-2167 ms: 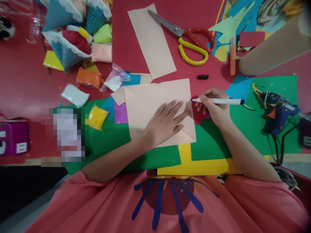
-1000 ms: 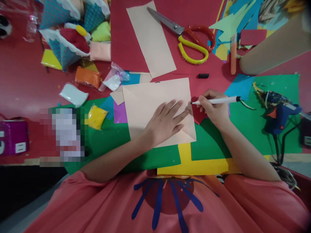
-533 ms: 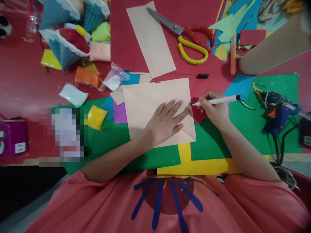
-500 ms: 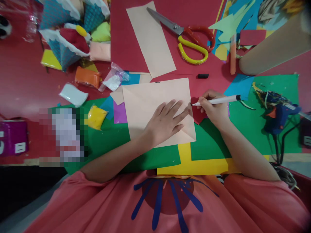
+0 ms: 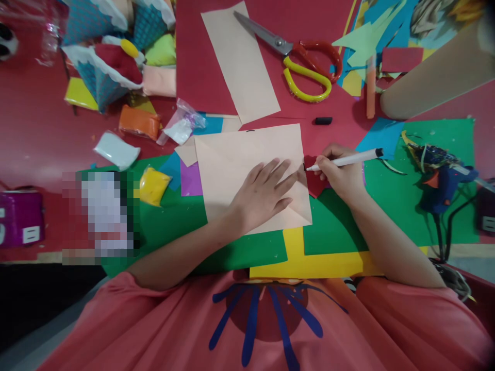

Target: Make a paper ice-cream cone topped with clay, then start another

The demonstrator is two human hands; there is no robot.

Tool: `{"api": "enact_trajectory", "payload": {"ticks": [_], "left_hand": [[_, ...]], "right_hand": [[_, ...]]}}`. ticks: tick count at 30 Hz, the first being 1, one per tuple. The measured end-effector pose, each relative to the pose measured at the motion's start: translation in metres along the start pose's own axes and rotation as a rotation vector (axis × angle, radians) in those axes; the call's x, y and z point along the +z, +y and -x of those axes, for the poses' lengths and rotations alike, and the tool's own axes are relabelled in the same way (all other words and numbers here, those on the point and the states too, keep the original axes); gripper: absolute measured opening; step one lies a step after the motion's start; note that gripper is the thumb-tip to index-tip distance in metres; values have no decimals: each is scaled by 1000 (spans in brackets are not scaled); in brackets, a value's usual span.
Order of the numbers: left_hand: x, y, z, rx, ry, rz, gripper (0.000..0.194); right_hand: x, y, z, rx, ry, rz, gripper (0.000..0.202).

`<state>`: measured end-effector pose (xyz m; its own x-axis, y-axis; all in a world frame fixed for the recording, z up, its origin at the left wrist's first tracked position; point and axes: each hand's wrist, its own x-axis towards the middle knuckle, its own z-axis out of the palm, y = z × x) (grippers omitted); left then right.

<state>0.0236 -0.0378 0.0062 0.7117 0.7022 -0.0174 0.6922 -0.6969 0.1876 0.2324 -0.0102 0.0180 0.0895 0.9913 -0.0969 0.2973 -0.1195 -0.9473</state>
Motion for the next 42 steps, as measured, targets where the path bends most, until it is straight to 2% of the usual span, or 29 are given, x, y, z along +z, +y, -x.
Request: {"api": "enact_trajectory", "payload": {"ticks": [4,16,21,30,33,38,42], "left_hand": [[0,0,0,-4,-7,4,51],[-1,0,-1,4,-6,-32,53],[-2,0,-1,-4,-23,-22,53],[-2,0,-1,-2,-29,-6,52],[-4,0,-1,-5,-22,-1,52],[-14,-6,-2,-138,-28,-15,52],[-22,-12,-3,-258,-47,-59,54]], "right_hand": [[-1,1,-1,61,38,-55,21],[1,0,0,-9,-6,33,25],[0,2,-1,30,34,-43,22],[0,6,-1,-24,24,-56,23],[-1,7,-3,-1,62,-114,27],[-1,7,-4,-56,167,-188,33],[-1,6,-1,-126,196,-189,37]]}}
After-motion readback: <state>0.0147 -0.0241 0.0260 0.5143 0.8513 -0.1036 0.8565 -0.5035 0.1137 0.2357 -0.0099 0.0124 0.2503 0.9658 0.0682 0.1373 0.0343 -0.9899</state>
